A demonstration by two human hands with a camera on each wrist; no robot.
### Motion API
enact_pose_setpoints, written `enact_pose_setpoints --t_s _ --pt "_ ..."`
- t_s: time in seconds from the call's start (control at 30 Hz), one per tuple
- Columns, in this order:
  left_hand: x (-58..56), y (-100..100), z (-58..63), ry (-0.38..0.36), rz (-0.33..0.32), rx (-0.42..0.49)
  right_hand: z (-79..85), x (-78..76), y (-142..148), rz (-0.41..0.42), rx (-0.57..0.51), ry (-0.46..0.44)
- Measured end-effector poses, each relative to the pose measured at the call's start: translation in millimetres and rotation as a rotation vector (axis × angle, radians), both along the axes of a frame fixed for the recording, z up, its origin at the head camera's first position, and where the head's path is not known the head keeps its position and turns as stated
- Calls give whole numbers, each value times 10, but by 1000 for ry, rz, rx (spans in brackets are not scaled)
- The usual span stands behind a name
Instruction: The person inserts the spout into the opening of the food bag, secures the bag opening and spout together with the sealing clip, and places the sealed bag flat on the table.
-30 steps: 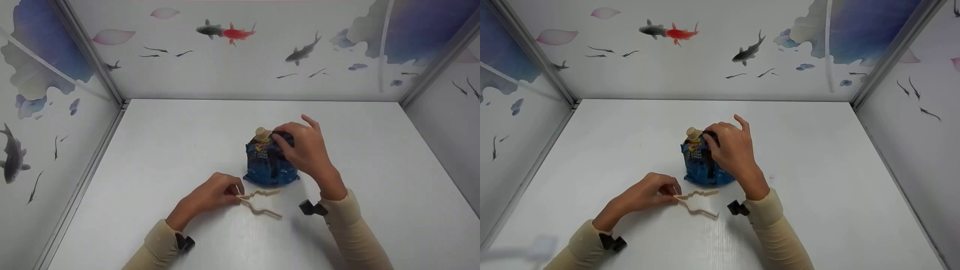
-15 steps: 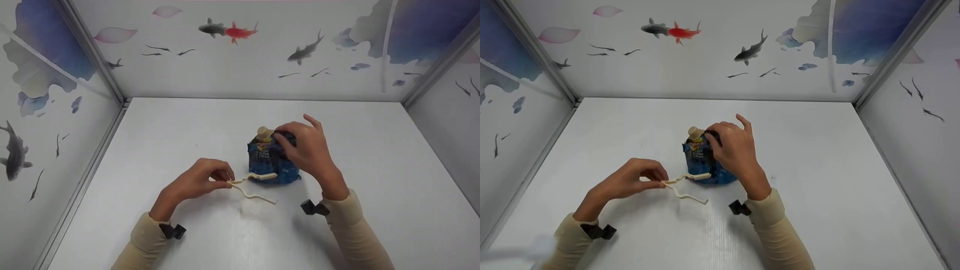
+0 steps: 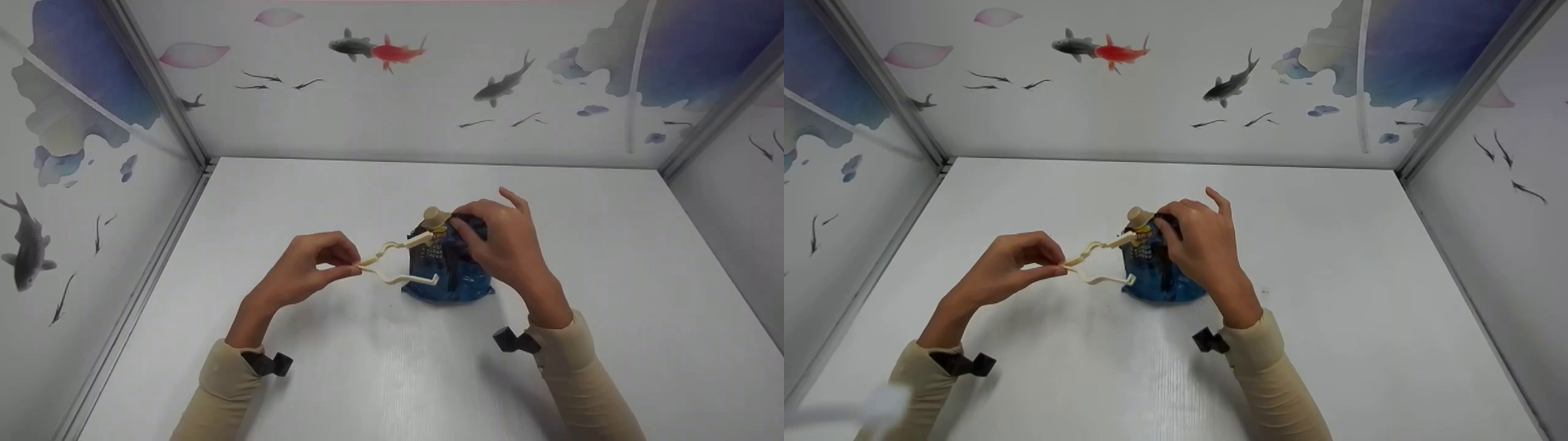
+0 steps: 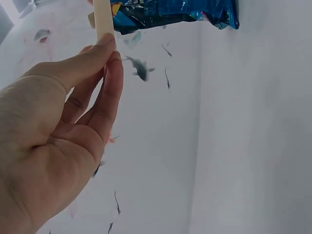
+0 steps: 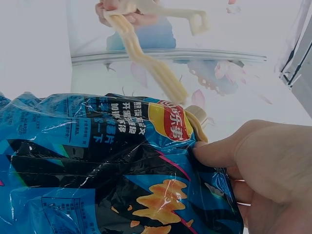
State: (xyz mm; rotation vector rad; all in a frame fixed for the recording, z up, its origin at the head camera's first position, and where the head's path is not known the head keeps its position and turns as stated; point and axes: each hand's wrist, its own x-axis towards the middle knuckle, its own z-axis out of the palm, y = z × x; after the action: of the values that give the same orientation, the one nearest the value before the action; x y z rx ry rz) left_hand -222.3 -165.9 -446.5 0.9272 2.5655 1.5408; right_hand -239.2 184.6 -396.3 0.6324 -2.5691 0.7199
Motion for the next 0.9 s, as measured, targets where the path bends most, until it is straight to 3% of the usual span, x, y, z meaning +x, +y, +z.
enact_pose_setpoints --t_s 0.23,0.57,0.9 --pt "-47 -56 -28 29 69 67 -6 2 13 1 -3 4" --pt "-110 -44 -124 36 135 61 4 3 11 8 -2 7" --pt "-142 63 -175 30 139 50 4 -2 7 19 -4 16"
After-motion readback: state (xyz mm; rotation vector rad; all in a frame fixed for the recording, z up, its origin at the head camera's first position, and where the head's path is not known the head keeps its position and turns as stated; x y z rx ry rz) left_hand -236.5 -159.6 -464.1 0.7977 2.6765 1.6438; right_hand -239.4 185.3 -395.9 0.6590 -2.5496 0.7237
